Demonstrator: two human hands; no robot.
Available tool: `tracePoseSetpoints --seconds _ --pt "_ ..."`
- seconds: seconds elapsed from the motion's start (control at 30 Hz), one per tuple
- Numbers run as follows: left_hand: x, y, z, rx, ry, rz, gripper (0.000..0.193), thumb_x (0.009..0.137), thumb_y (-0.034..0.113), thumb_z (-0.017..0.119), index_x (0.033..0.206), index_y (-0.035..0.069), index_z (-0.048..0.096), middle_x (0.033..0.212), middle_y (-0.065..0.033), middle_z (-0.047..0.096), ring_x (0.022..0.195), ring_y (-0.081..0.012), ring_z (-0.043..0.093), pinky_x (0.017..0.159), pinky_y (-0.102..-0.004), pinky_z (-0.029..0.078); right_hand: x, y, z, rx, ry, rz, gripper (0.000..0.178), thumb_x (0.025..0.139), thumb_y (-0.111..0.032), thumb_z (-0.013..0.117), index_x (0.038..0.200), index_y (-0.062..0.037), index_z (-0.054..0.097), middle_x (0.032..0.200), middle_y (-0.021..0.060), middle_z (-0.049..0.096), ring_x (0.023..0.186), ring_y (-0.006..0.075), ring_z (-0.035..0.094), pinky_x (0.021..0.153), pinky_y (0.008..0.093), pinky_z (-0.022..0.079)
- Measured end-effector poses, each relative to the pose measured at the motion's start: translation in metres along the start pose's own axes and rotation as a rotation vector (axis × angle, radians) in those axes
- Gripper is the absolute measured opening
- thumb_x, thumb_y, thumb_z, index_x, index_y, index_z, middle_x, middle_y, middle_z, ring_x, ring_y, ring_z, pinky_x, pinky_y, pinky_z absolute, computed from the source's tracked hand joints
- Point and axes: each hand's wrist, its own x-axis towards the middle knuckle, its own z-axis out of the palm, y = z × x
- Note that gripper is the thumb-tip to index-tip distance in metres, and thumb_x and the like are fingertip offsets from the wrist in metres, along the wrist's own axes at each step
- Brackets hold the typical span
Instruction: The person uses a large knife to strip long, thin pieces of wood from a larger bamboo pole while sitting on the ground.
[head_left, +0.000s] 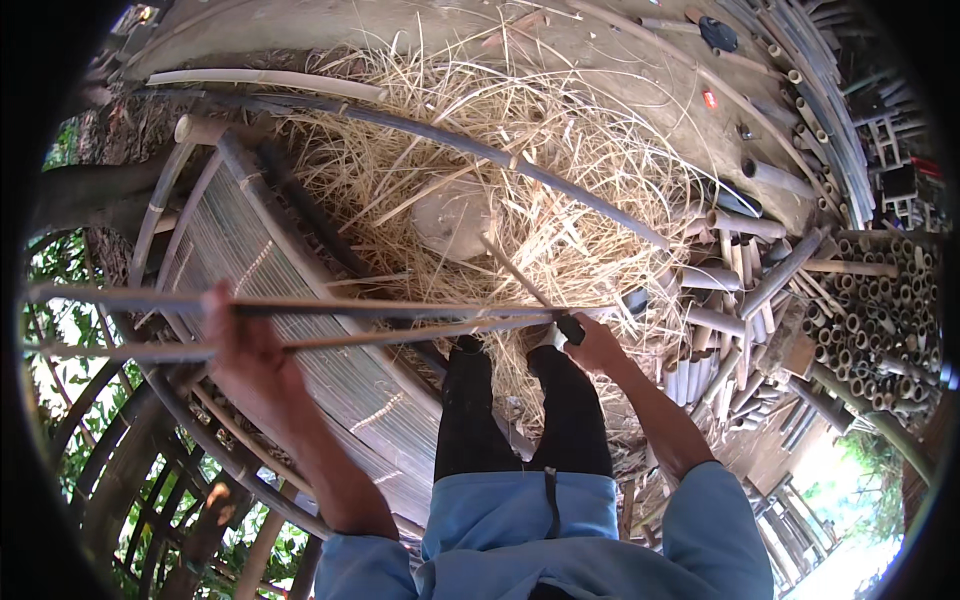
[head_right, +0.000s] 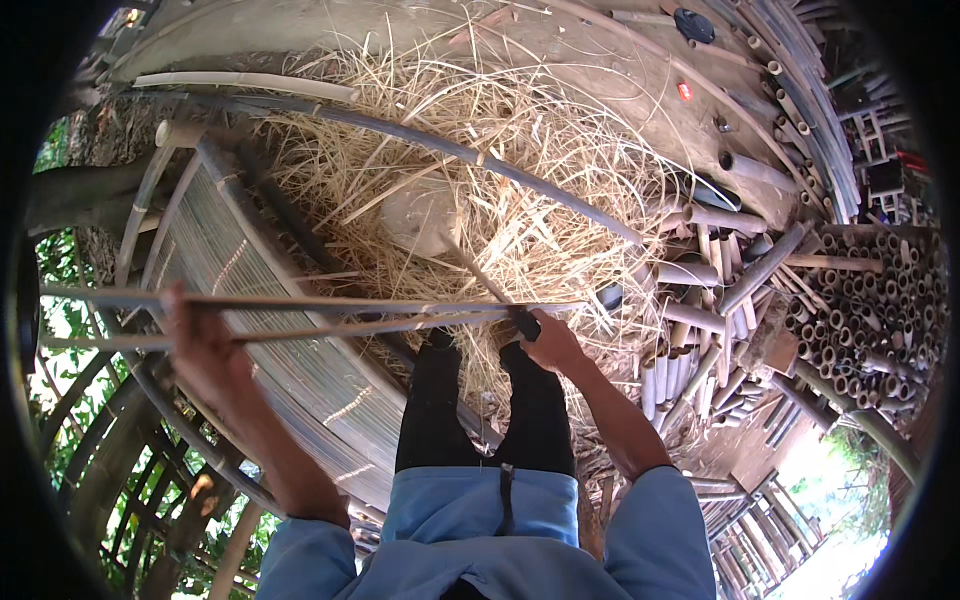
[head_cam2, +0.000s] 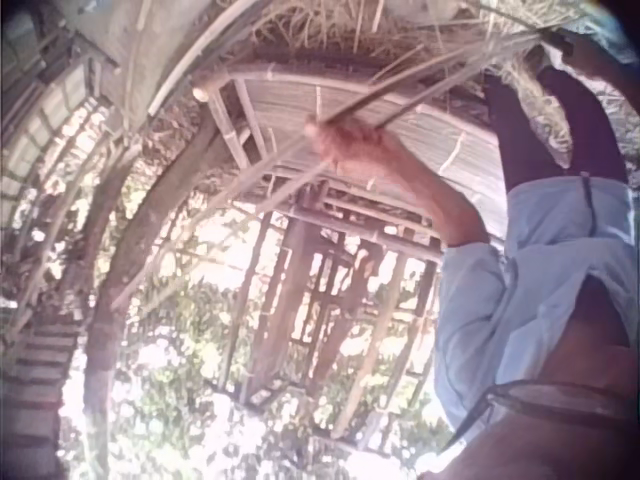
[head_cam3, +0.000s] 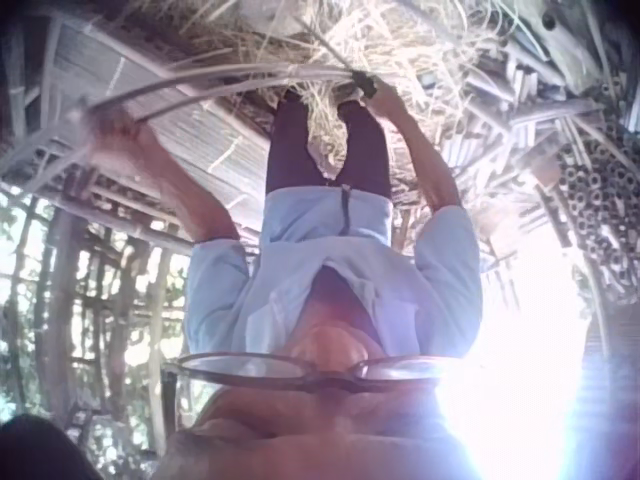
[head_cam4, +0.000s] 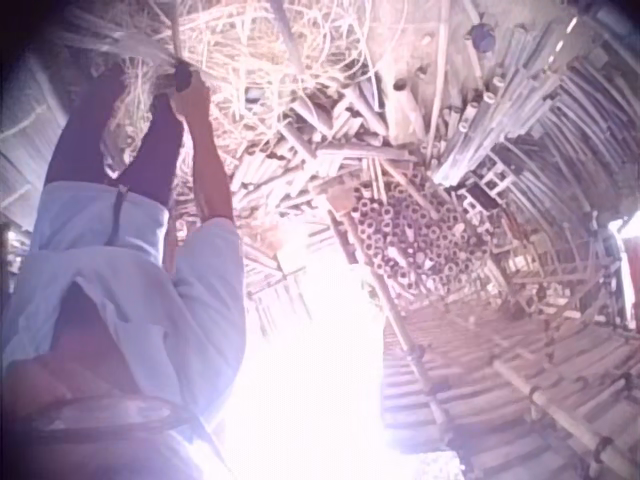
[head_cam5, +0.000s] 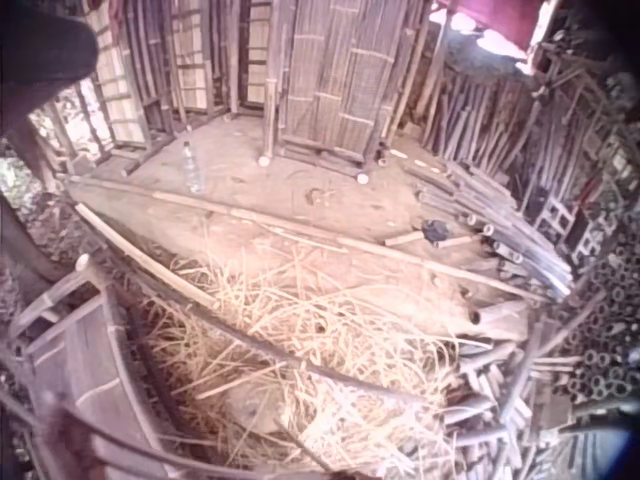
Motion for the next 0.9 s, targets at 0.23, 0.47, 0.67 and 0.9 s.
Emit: tracePoseSetpoints --seconds 0.23,0.47,0.67,0.9 --pt "-0.040 0.148 -0.018 0.049 0.088 0.590 0.035 0.103 0.006 0.051 0.133 -0.012 0.048 0.065 -0.0006 0.050 0.044 -0.0024 0.030 0.037 -0.0216 0.026 0.047 -0.108 0.012 -0.011 -0.146 -0.145 0.056 0.080 -0.030 0.067 0.131 -0.0122 0.055 0.091 0.0244 0.070 0.089 0.0434 0.069 0.081 0.0496 0.055" --pt "-0.068 0.138 -0.018 0.064 -0.270 0.832 0.036 0.103 0.011 0.050 0.129 -0.014 0.046 0.080 -0.0095 0.056 0.048 -0.0049 0.034 0.040 -0.0246 0.033 0.134 -0.133 0.038 0.167 -0.032 -0.340 0.047 0.077 -0.023 0.071 0.121 -0.0088 0.059 0.085 0.0236 0.069 0.078 0.0406 0.070 0.073 0.0474 0.056" --pt "-0.066 0.139 0.001 -0.033 -0.294 0.895 0.032 0.102 0.015 0.046 0.121 -0.010 0.049 0.079 -0.0105 0.054 0.048 -0.0074 0.038 0.039 -0.0248 0.034 0.117 -0.127 0.053 0.172 -0.048 -0.418 0.041 0.077 -0.015 0.068 0.117 -0.0080 0.059 0.077 0.0202 0.067 0.068 0.0359 0.068 0.064 0.0458 0.054" --pt "-0.062 0.130 0.023 -0.050 -0.314 0.923 0.034 0.103 0.025 0.041 0.118 -0.004 0.053 0.074 -0.0092 0.055 0.045 -0.0081 0.042 0.035 -0.0239 0.035 0.146 -0.135 0.069 0.222 0.056 -0.449 0.039 0.077 -0.014 0.068 0.114 -0.0069 0.059 0.074 0.0170 0.066 0.062 0.0310 0.066 0.060 0.0424 0.055"
